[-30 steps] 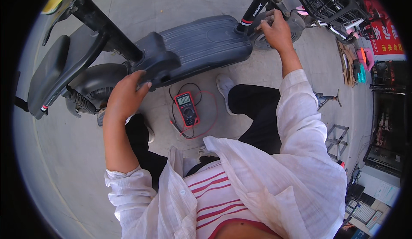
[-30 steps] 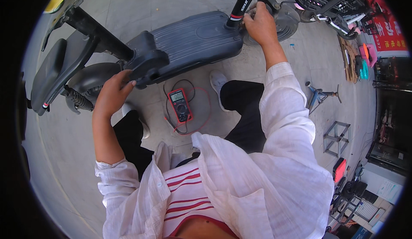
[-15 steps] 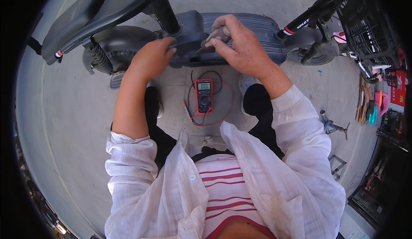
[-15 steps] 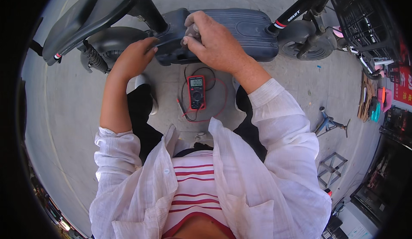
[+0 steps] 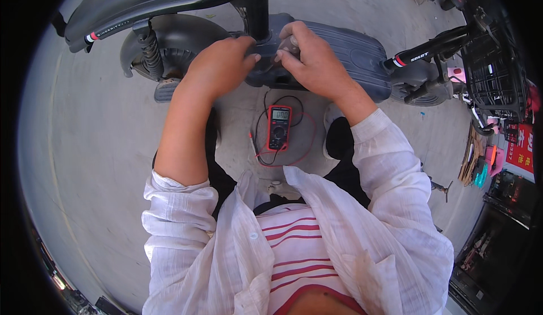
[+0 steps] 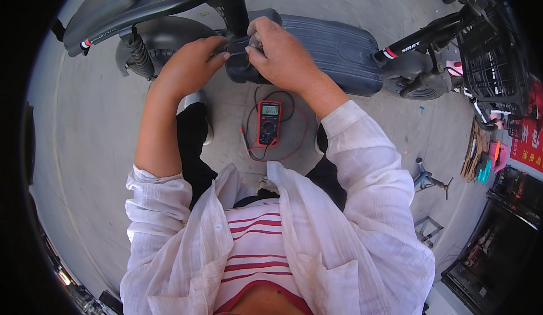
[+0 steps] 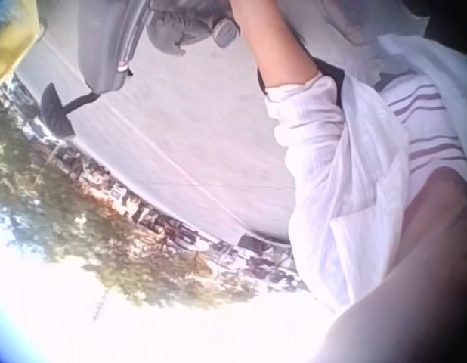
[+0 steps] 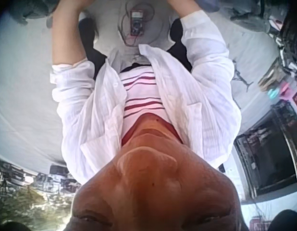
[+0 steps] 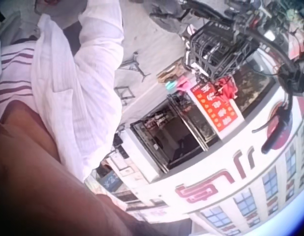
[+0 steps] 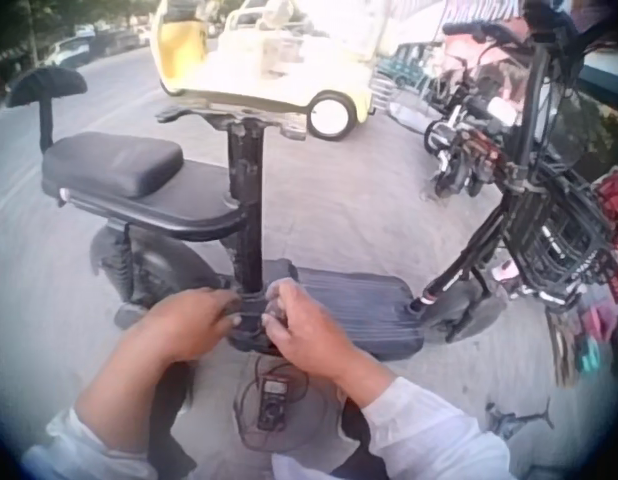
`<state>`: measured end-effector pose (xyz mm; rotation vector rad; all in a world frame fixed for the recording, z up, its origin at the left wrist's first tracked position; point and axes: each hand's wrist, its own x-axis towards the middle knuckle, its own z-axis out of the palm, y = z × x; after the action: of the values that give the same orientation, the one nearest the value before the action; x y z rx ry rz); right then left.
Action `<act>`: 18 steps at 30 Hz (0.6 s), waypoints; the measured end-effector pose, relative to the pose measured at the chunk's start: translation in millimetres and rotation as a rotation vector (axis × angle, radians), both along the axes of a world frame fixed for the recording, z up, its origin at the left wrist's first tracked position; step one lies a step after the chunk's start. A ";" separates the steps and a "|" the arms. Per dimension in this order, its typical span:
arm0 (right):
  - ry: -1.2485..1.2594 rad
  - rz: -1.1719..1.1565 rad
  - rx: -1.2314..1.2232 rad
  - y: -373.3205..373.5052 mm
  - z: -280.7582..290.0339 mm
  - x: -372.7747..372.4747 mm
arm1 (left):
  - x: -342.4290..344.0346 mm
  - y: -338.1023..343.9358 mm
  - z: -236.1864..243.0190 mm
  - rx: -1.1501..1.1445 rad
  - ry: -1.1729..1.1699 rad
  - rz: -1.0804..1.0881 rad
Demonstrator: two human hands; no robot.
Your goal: The person uses a screwdriver to loosen and tighten bolts on the frame of an electric scooter. They repeatedly adjust the same bolt near the seat post while a multimeter rests on the floor nearby.
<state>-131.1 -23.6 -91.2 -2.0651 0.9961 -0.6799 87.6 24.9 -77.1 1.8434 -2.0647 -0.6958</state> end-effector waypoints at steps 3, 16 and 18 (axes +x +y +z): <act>0.040 -0.008 -0.035 0.0 2.8 2.6 | 4.3 2.5 3.9 0.003 0.003 0.015; 0.111 -0.019 -0.083 3.5 3.4 9.0 | 4.9 7.5 10.7 0.061 -0.034 0.034; 0.089 -0.014 -0.081 3.4 1.9 7.9 | 3.5 6.6 9.1 0.050 -0.042 0.024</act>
<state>-123.2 -20.2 -89.3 -2.1771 1.0499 -0.6498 91.1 31.6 -68.0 1.9224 -2.0660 -0.7152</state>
